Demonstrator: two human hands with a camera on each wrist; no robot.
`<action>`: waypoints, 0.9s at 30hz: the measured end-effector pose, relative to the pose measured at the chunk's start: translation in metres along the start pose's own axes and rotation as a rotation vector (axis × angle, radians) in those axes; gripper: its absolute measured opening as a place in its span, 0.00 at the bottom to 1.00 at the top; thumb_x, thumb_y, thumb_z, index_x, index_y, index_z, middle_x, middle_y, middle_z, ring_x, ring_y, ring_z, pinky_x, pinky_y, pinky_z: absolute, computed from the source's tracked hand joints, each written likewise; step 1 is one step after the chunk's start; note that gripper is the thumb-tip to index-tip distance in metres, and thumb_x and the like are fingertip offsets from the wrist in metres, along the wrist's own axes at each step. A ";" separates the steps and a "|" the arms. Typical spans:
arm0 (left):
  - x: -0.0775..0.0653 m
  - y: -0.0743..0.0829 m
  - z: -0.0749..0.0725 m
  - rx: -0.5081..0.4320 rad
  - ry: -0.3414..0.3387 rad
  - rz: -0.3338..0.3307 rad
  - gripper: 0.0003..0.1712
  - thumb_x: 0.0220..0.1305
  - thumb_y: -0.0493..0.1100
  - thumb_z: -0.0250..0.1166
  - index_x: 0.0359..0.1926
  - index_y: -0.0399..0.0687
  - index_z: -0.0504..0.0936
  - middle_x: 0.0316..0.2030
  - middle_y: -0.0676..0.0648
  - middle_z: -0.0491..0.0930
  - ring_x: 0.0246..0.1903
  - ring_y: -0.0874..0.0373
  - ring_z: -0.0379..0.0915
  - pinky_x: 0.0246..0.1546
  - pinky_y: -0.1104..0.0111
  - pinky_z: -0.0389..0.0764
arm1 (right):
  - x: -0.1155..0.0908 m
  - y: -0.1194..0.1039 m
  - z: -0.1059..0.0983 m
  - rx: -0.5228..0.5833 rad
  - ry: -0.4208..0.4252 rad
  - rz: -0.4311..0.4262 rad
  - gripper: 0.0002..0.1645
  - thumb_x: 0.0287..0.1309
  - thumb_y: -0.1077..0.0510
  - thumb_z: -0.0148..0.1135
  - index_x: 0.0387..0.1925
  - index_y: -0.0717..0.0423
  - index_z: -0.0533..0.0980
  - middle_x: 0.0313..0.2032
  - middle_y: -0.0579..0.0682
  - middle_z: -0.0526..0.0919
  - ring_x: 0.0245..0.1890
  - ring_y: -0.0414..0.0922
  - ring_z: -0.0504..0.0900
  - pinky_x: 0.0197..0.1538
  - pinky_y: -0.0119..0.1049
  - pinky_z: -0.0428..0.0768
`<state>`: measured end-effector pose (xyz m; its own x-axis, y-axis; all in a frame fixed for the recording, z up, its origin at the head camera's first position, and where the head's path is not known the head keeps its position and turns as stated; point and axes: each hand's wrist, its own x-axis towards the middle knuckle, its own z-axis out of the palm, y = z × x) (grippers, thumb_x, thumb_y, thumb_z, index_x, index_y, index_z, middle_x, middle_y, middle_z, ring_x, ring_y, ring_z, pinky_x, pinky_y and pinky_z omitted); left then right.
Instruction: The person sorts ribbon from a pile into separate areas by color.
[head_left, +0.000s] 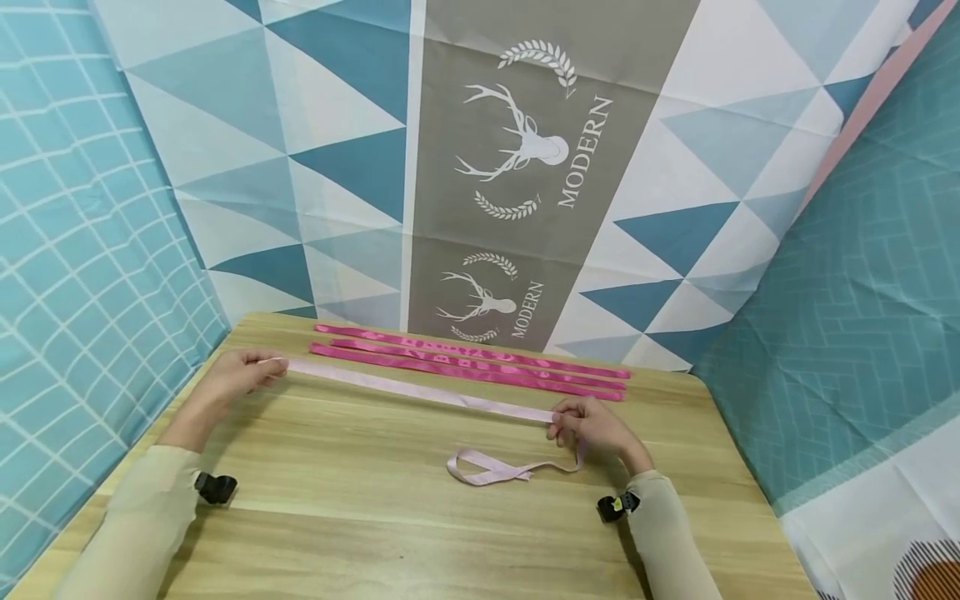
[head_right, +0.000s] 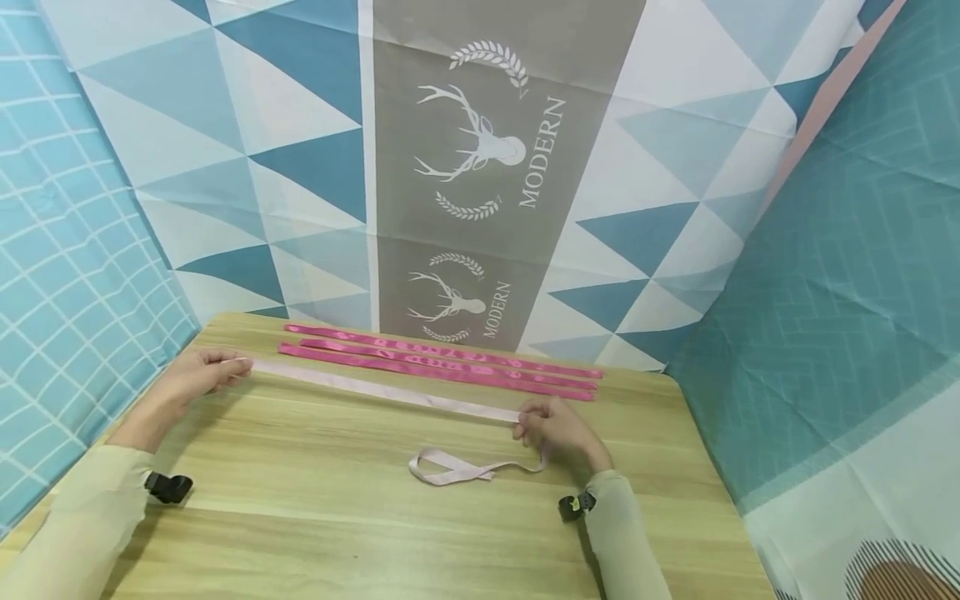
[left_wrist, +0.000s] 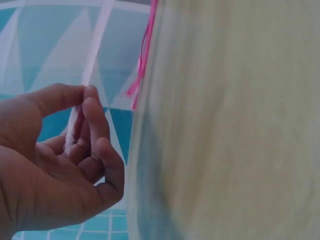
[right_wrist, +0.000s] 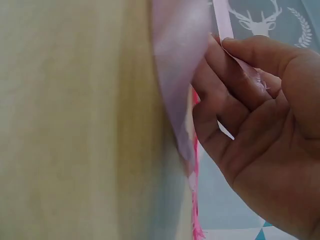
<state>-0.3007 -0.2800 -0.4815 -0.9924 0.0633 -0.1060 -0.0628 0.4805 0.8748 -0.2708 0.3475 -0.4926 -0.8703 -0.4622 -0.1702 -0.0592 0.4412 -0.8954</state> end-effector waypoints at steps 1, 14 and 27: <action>0.000 -0.001 0.000 0.015 0.002 -0.014 0.33 0.75 0.55 0.61 0.62 0.27 0.75 0.46 0.42 0.84 0.43 0.55 0.81 0.41 0.65 0.80 | 0.000 0.002 0.001 0.010 -0.006 0.012 0.16 0.78 0.57 0.53 0.52 0.66 0.79 0.37 0.62 0.86 0.24 0.56 0.82 0.25 0.53 0.83; 0.003 -0.019 -0.005 0.030 -0.070 -0.098 0.23 0.74 0.48 0.63 0.55 0.28 0.81 0.35 0.47 0.86 0.32 0.58 0.78 0.32 0.66 0.78 | 0.002 0.012 0.005 -0.158 0.143 0.033 0.11 0.72 0.54 0.63 0.37 0.58 0.83 0.24 0.55 0.80 0.16 0.47 0.78 0.20 0.43 0.80; 0.011 -0.014 -0.007 0.027 -0.124 -0.108 0.29 0.79 0.50 0.57 0.63 0.27 0.72 0.41 0.47 0.85 0.36 0.56 0.80 0.35 0.64 0.77 | 0.002 0.006 -0.003 -0.243 0.181 0.057 0.07 0.70 0.56 0.65 0.40 0.56 0.83 0.26 0.55 0.81 0.19 0.50 0.79 0.24 0.42 0.80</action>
<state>-0.3110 -0.2921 -0.4911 -0.9591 0.1165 -0.2580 -0.1643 0.5133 0.8424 -0.2745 0.3513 -0.4976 -0.9473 -0.2966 -0.1213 -0.1043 0.6434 -0.7584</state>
